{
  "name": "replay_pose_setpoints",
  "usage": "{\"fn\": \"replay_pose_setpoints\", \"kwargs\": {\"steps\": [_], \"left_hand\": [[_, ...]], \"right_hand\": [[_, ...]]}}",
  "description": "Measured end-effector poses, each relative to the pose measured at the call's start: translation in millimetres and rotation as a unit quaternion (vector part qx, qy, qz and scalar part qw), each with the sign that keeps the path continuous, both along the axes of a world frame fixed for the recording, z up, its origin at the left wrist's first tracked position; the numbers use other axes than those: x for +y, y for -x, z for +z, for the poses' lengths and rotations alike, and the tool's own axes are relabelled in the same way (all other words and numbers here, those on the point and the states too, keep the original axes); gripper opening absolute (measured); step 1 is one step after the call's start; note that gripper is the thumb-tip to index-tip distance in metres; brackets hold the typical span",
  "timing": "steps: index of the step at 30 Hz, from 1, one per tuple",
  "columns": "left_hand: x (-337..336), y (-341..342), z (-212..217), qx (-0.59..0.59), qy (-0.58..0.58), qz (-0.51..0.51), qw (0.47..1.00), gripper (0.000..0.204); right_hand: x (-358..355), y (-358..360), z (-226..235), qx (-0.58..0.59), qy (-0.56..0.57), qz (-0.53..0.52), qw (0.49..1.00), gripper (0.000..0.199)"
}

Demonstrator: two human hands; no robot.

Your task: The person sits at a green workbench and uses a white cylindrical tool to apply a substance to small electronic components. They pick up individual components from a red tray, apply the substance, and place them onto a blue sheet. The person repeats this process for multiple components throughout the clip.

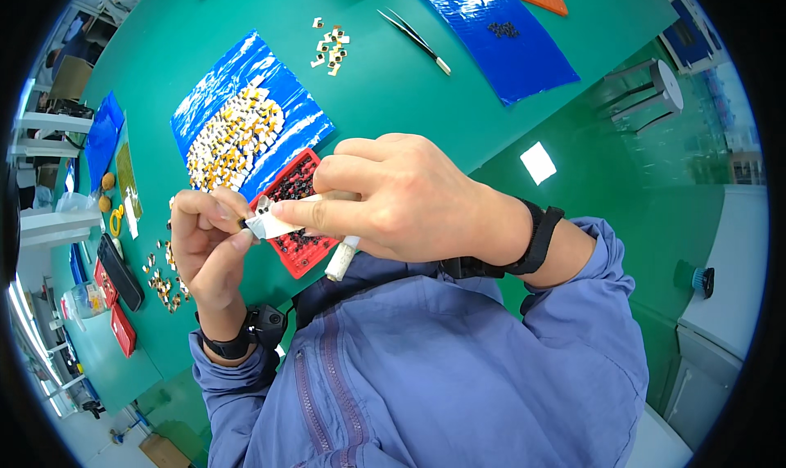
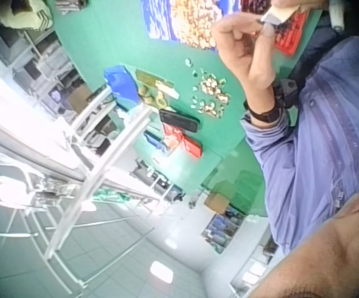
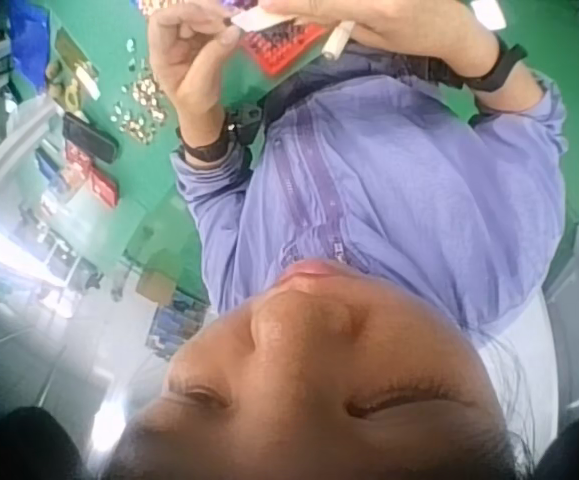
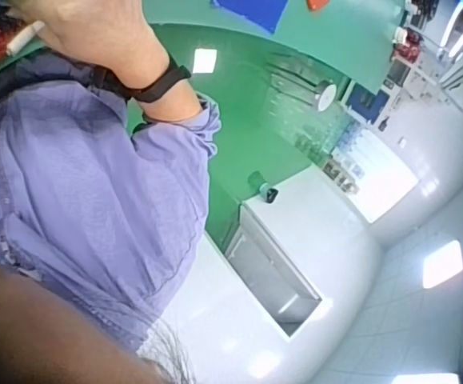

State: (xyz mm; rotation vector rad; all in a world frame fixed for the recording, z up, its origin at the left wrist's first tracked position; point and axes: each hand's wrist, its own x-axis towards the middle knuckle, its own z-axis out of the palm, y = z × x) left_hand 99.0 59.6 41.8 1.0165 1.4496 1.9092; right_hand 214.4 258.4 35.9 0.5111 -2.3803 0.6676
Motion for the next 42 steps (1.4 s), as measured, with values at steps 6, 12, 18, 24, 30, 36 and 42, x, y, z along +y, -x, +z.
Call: {"fn": "replay_pose_setpoints", "kwargs": {"steps": [6, 12, 18, 24, 30, 36, 42], "left_hand": [[-1.3, 2.2, -0.7, -0.065, 0.018, -0.022, 0.997, 0.026], [0.6, 5.2, -4.3, -0.072, -0.013, -0.042, 0.996, 0.024], [0.7, 6.4, -5.0, -0.104, -0.012, -0.050, 0.993, 0.022], [1.1, 6.7, -5.0, -0.120, -0.009, -0.052, 0.991, 0.021], [0.9, 8.4, -5.6, -0.153, -0.005, -0.073, 0.985, 0.020], [1.9, 7.2, 0.1, -0.150, 0.056, -0.069, 0.985, 0.020], [0.9, 9.0, -3.0, -0.160, 0.030, -0.079, 0.983, 0.021]], "right_hand": [[0.5, -1.6, 0.2, -0.002, -0.015, -0.004, 1.000, 0.028], [0.4, -0.9, 0.7, 0.014, -0.036, -0.010, 0.999, 0.028], [-0.3, 0.0, 1.1, 0.019, -0.043, -0.013, 0.999, 0.028], [-0.7, -0.4, 1.2, 0.011, -0.047, -0.014, 0.999, 0.028], [-0.9, -0.6, 0.4, 0.018, -0.063, -0.022, 0.998, 0.030], [0.7, -0.8, 0.8, 0.024, -0.074, -0.023, 0.997, 0.031], [0.1, -0.4, -0.8, 0.030, -0.045, -0.021, 0.998, 0.031]]}}
